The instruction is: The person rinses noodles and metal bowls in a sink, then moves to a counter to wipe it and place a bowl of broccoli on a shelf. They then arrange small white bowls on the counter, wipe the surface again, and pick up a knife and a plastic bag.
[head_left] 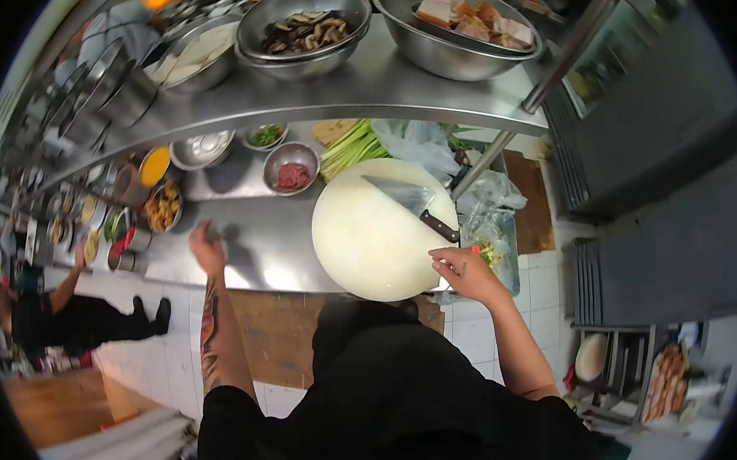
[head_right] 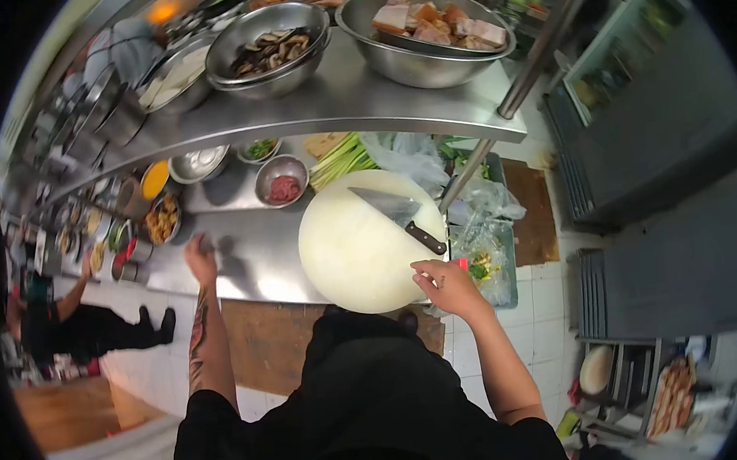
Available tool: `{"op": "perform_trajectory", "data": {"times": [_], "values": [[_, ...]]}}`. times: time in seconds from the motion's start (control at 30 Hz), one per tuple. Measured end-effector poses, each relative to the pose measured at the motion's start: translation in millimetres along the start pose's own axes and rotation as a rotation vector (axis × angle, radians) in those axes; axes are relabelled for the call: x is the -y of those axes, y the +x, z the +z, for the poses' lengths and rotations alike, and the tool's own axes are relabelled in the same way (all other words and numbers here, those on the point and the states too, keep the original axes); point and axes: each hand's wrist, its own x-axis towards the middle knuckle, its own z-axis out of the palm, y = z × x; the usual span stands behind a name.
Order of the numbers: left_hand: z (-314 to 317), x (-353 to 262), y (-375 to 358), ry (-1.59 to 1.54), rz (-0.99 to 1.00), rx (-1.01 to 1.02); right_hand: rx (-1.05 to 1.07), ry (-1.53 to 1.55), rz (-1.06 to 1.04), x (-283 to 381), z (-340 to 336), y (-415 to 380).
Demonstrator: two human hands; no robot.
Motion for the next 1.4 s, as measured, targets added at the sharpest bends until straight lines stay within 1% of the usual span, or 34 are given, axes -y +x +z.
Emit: {"op": "perform_trajectory", "data": {"times": [0.03, 0.07, 0.1, 0.13, 0.17, 0.2, 0.23, 0.3, 0.33, 0.37, 0.4, 0.43, 0.47, 0.5, 0.57, 0.6, 0.63, 0.7, 0.73, 0.77, 0.83, 0.9, 0.93, 0.97, 1.0, 1.03, 1.07, 1.1, 1.17, 1.23, 1.3, 1.33, 1.37, 1.4], "values": [[10, -2, -7, 0.106, 0.018, 0.088, 0.031, 0.007, -0.024, -1, -4, -1], [17, -14, -23, 0.251, 0.063, 0.109, 0.095, 0.044, 0.005, 1, -6, -3], [21, -21, -40, 0.204, -0.004, 0.332, 0.161, 0.075, 0.033, 1, -7, -4], [54, 24, -71, 0.162, 0.088, 0.452, 0.195, 0.071, 0.004, -2, -3, -6], [46, -20, -91, 0.265, 0.014, 0.464, 0.214, 0.103, -0.007, -7, 4, -11], [32, -48, -95, 0.254, -0.085, 0.549, 0.235, 0.132, -0.014, -10, 12, -13], [28, -64, -100, 0.260, -0.126, 0.536, 0.271, 0.121, -0.034, -11, 18, -13], [27, -83, -105, 0.192, -0.238, 0.605, 0.311, 0.222, -0.057, -8, 32, -13], [27, -87, -103, 0.192, -0.269, 0.595, 0.362, 0.203, -0.048, -9, 37, -10], [27, -88, -99, 0.210, -0.263, 0.642, 0.386, 0.193, -0.057, -7, 42, -7], [26, -90, -96, 0.226, -0.254, 0.690, 0.318, 0.084, -0.172, -3, 47, -3], [24, -92, -94, 0.224, -0.275, 0.681, 0.243, -0.020, -0.287, 1, 53, 2], [20, -94, -92, 0.247, -0.229, 0.678, 0.198, -0.121, -0.283, 6, 59, 3], [19, -94, -91, 0.271, -0.183, 0.676, 0.213, -0.125, -0.292, 9, 65, 6], [32, -89, -94, 0.285, -0.212, 0.651, 0.138, -0.403, -0.317, 11, 77, 15], [37, -89, -94, 0.356, -0.192, 0.641, 0.204, -0.495, -0.294, 8, 86, 20], [42, -87, -92, 0.425, -0.169, 0.629, 0.205, -0.501, -0.296, 8, 93, 21], [46, -88, -86, 0.399, -0.169, 0.628, 0.233, -0.695, -0.191, 20, 107, 24], [45, -88, -82, 0.374, -0.152, 0.659, 0.234, -0.721, -0.131, 25, 113, 26], [45, -87, -78, 0.349, -0.132, 0.690, 0.224, -0.726, -0.124, 30, 116, 30], [48, -77, -76, 0.322, -0.083, 0.714, 0.201, -0.700, 0.068, 42, 123, 39], [20, -81, -72, 0.266, 0.061, 0.657, 0.143, -0.646, 0.133, 45, 131, 46], [7, -74, -74, 0.259, 0.071, 0.672, 0.101, -0.592, 0.197, 44, 136, 41], [-4, -67, -72, -0.027, 0.037, 0.687, 0.099, -0.595, 0.207, 44, 141, 38], [-12, -59, -67, -0.310, 0.001, 0.684, 0.031, -0.570, 0.235, 44, 146, 37], [-22, -47, -67, -0.313, 0.008, 0.679, -0.040, -0.543, 0.259, 44, 152, 38], [-34, -34, -74, -0.480, 0.002, 0.527, -0.118, -0.541, 0.253, 44, 160, 35], [-47, -20, -83, -0.645, -0.005, 0.374, -0.123, -0.542, 0.252, 40, 167, 35], [-81, 14, -115, -0.645, -0.109, 0.348, -0.210, -0.674, 0.317, 34, 179, 33], [-131, 43, -149, -0.667, -0.351, 0.379, -0.249, -0.731, 0.312, 61, 202, 44], [-156, 106, -217, -0.445, -0.379, 0.390, -0.372, -0.450, -0.009, 104, 235, 67], [-178, 138, -252, -0.338, -0.367, 0.421, -0.330, -0.355, -0.091, 128, 258, 80], [-188, 179, -309, -0.164, -0.519, 0.512, -0.287, -0.260, -0.172, 148, 280, 96], [-223, 193, -329, -0.180, -0.777, 0.686, -0.210, -0.228, -0.234, 160, 300, 114]]}}
